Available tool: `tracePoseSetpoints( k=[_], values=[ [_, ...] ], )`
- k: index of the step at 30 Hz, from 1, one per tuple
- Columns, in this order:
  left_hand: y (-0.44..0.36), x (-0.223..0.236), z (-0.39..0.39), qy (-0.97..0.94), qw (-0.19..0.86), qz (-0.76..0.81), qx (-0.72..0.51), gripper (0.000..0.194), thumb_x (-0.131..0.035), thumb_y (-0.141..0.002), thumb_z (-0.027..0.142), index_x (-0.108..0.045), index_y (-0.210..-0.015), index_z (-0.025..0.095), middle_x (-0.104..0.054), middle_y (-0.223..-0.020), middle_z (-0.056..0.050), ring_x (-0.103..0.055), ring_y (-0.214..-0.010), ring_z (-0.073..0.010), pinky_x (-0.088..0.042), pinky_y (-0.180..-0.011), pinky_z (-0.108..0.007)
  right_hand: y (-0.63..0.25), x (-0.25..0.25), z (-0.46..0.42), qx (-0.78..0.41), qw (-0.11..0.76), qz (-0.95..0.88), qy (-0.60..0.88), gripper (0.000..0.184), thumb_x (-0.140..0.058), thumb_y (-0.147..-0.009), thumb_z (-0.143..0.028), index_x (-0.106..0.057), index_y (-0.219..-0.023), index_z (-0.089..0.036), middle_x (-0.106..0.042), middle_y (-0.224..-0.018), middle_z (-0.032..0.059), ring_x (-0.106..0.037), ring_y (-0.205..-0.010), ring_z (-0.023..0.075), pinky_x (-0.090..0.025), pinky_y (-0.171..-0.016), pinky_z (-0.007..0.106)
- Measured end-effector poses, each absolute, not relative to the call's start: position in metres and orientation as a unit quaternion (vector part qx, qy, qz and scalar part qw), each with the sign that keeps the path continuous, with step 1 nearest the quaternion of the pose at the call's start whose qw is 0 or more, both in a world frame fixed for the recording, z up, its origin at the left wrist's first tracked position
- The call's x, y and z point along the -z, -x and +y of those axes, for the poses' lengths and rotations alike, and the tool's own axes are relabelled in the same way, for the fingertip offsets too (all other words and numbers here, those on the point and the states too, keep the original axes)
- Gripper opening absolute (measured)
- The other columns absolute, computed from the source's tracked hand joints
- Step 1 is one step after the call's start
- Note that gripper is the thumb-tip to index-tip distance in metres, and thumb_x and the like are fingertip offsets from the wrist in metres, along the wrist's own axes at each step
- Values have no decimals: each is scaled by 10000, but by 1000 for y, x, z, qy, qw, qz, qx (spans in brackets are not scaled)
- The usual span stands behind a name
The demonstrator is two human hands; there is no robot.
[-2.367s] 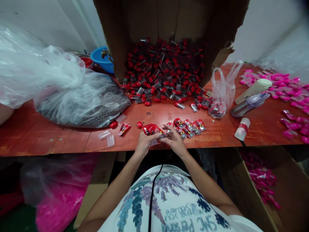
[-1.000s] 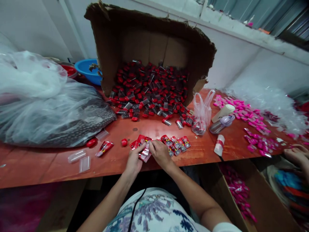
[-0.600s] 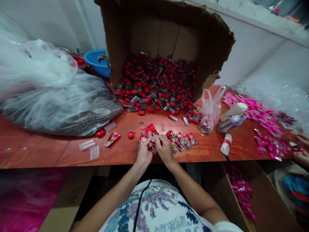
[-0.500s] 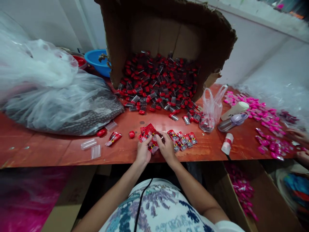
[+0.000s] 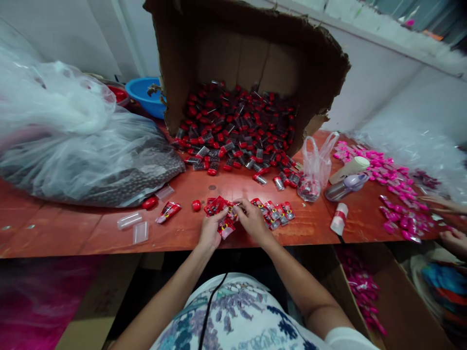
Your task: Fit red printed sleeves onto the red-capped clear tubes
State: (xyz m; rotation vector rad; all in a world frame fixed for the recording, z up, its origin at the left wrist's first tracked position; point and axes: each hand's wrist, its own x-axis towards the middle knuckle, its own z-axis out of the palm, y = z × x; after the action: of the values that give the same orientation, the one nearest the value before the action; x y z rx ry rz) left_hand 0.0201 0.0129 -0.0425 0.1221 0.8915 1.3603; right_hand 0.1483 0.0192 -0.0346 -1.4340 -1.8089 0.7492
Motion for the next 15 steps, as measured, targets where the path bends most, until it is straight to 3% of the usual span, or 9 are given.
tracePoseSetpoints(
  k=[5,8,10,15],
  values=[
    [-10,41,17,-40,660,428,-616,229,-752,-542,4,-650,-714,115,-701,-667,-34,-664,-582,-164,-558,-636,-293,-187,29,71,-164,261,-726,615,292,-409,-933,-306,-623,-1096,-195,-660,-1036,75,-599,-952,188,-434,-830,282],
    [-5,38,17,-47,666,418,-616,196,-743,-561,-3,-647,-692,108,-688,-646,-37,-649,-561,-154,-554,-615,-285,-212,32,106,-53,109,-706,697,366,-445,-911,-250,-534,-1262,-200,-562,-1215,129,-528,-1089,231,-388,-914,327],
    [-2,36,17,-60,677,403,-613,168,-742,-574,5,-641,-669,101,-673,-618,-39,-637,-546,-145,-553,-621,-282,-220,37,118,-45,65,-706,704,375,-483,-895,-262,-540,-1260,-202,-560,-1185,143,-530,-1073,253,-382,-903,341],
    [3,35,16,-52,687,409,-598,176,-752,-564,13,-642,-676,92,-671,-614,-46,-629,-526,-141,-550,-596,-269,-215,51,114,-63,47,-728,681,351,-444,-923,-299,-513,-1256,-212,-570,-1099,121,-572,-961,227,-399,-799,300]
  ],
)
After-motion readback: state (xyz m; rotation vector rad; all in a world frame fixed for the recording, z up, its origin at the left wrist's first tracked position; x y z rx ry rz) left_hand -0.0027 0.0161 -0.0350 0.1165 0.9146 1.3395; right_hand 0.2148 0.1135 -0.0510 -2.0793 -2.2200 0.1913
